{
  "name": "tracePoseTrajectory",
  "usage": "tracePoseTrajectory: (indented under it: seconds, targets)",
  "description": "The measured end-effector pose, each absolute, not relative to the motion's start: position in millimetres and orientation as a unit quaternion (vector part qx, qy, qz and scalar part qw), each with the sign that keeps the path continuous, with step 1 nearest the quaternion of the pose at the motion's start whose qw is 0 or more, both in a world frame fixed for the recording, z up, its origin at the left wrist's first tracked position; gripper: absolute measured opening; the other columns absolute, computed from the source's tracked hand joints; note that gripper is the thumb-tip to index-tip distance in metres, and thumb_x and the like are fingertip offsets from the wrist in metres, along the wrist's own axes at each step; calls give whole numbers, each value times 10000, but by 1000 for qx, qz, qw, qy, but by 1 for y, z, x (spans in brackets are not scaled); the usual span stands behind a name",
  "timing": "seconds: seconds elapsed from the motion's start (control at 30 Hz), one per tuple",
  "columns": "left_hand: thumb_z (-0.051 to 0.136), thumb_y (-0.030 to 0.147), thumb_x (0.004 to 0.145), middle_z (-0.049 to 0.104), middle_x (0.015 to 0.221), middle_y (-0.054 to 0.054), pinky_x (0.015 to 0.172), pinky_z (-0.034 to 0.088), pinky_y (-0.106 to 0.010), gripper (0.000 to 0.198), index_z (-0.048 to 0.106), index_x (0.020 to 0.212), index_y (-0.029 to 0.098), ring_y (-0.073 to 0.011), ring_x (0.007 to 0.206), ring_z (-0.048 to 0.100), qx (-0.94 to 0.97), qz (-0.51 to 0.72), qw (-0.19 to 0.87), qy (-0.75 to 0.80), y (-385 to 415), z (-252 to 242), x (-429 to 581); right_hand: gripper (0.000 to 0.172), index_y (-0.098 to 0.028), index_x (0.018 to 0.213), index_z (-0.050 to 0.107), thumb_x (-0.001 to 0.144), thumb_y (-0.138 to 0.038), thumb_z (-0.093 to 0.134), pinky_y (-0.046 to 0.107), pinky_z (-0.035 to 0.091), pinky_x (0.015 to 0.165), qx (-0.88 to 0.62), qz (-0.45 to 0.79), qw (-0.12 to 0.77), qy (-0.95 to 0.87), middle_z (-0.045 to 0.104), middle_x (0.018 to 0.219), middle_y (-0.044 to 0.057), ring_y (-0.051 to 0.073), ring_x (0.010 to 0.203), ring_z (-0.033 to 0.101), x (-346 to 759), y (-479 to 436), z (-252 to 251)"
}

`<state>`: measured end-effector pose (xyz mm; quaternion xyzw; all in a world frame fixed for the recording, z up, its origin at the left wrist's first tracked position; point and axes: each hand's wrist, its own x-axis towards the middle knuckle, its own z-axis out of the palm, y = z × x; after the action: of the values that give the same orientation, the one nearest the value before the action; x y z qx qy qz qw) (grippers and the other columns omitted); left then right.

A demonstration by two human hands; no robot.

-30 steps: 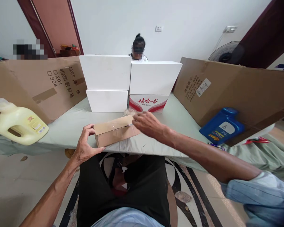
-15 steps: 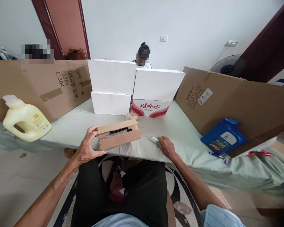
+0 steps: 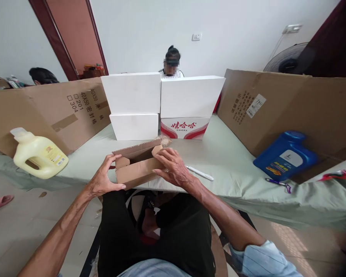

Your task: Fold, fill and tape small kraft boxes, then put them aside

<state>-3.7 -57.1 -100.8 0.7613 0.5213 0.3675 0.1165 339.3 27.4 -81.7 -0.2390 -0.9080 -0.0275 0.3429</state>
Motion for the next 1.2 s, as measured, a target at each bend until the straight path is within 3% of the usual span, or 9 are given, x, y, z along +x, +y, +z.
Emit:
tracePoseTrajectory:
  seconds: [0.1, 0.17, 0.27, 0.37, 0.53, 0.7, 1.0, 1.2]
  targets:
    - [913, 542, 743, 551, 1488, -128, 1050, 643, -539, 950, 513, 1571, 306, -379, 1383, 625, 758, 338, 100, 548, -56, -91, -9, 502, -173, 1430, 643, 1104, -553, 615, 450, 443, 992, -252, -26, 317, -914, 681, 1284, 169, 317, 1167, 551, 328, 31, -83]
    - [914, 555, 749, 573, 1474, -135, 1013, 654, -526, 888, 570, 1524, 290, -380, 1338, 648, 748, 341, 24, 569, -58, -82, -4, 487, -171, 1437, 634, 1103, -526, 629, 439, 437, 975, -270, -25, 311, -911, 671, 1287, 168, 315, 1151, 540, 325, 37, -85]
    - [835, 481, 875, 676, 1315, -119, 994, 643, -487, 528, 707, 1343, 273, -345, 1211, 695, 749, 361, -80, 550, -61, -64, 16, 466, -167, 1413, 641, 1103, -515, 637, 427, 425, 972, -277, -26, 306, -911, 666, 1281, 162, 307, 1129, 533, 323, 41, -85]
    - [700, 430, 990, 763, 1192, -93, 1008, 614, -457, 288, 772, 1218, 270, -320, 1148, 725, 785, 340, -49, 515, -56, -47, 42, 473, -158, 1383, 653, 1105, -540, 627, 417, 414, 984, -269, -32, 305, -913, 667, 1263, 160, 299, 1110, 531, 321, 40, -84]
    - [638, 459, 976, 851, 1107, -51, 816, 586, -374, 311, 835, 1114, 263, -288, 976, 782, 790, 248, 130, 545, -27, -27, 64, 462, -173, 1377, 660, 1102, -544, 635, 416, 415, 987, -273, -39, 303, -912, 673, 1242, 153, 295, 1100, 531, 320, 37, -84]
    - [639, 403, 892, 856, 890, -43, 692, 529, -324, 281, 854, 897, 222, -237, 787, 743, 774, 281, 185, 537, -10, -25, 65, 484, -149, 1381, 660, 1097, -540, 643, 414, 409, 977, -270, -42, 301, -914, 671, 1237, 154, 292, 1088, 521, 319, 38, -83]
    - [644, 351, 868, 825, 778, -37, 630, 520, -303, 232, 803, 773, 211, -217, 705, 738, 749, 319, 133, 565, -1, -31, 69, 500, -155, 1369, 659, 1103, -577, 626, 415, 407, 943, -261, -50, 302, -916, 672, 1266, 154, 295, 1109, 539, 314, 45, -85]
    - [621, 248, 923, 803, 821, -52, 759, 514, -363, 169, 722, 790, 225, -227, 756, 701, 765, 341, 12, 547, -6, -46, 75, 474, -162, 1360, 660, 1093, -553, 659, 408, 414, 933, -266, -57, 305, -913, 669, 1273, 156, 301, 1129, 549, 313, 49, -86]
